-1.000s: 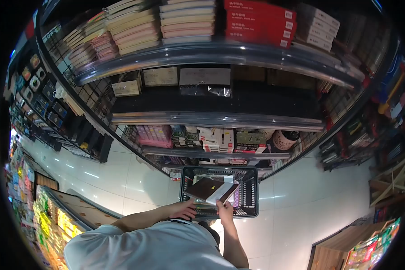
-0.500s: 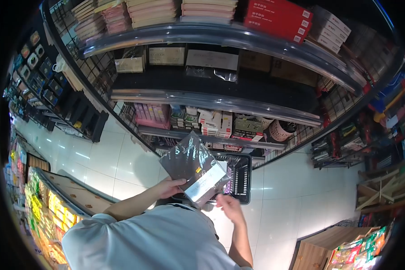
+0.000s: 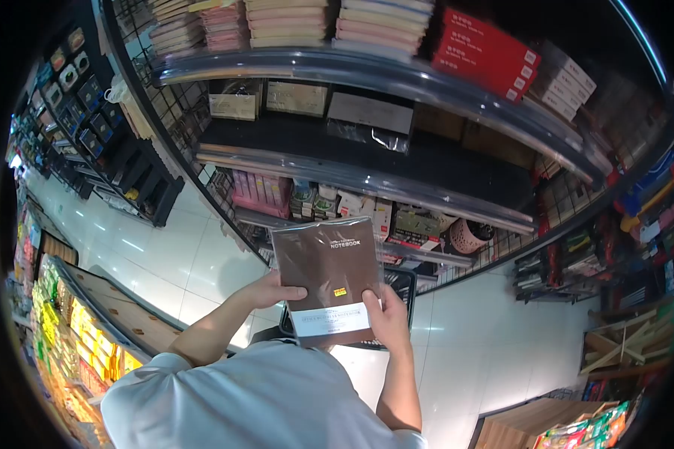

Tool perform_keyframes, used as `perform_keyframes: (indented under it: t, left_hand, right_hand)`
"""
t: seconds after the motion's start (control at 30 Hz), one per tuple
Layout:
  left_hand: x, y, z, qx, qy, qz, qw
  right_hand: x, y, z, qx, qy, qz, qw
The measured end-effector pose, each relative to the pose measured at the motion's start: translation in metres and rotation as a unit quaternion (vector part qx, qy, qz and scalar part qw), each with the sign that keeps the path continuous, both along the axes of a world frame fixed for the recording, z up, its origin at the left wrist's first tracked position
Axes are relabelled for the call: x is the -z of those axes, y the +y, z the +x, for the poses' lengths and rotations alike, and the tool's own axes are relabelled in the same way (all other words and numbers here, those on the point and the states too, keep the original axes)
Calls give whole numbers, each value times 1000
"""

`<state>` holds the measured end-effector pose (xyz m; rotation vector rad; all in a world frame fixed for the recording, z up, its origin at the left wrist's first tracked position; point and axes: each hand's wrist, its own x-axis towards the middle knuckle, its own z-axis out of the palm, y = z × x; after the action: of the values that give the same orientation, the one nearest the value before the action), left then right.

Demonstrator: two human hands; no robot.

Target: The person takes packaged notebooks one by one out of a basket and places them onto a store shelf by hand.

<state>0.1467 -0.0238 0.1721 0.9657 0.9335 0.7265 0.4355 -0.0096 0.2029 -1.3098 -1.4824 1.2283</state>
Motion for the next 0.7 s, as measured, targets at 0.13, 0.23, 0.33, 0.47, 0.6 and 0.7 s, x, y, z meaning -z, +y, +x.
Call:
perform_keyframes:
  t: [0.13,0.23,0.33,0.47,0.6,0.7]
  left_hand:
    - [9,-11,2,-55,-159,-69,983]
    - [4,-13,5,-75,-237,-40,968]
    - [-22,0,1,-58,-132,22,989]
    - [-67,40,-14,-30,-47,135,989]
    - [-119,100,-23,-33,-15,212,977]
    - [-131,160,-31,-41,97,257,961]
  right_hand:
    - [9,-1,4,24,26,-3,999]
    - [-11,6,0,57,29,35,997]
    - [-28,23,-2,56,24,74,995]
    - [-77,56,-23,68,54,109,990]
    - [-103,115,-31,69,24,156,985]
    - [-116,167,-35,54,12,182,982]
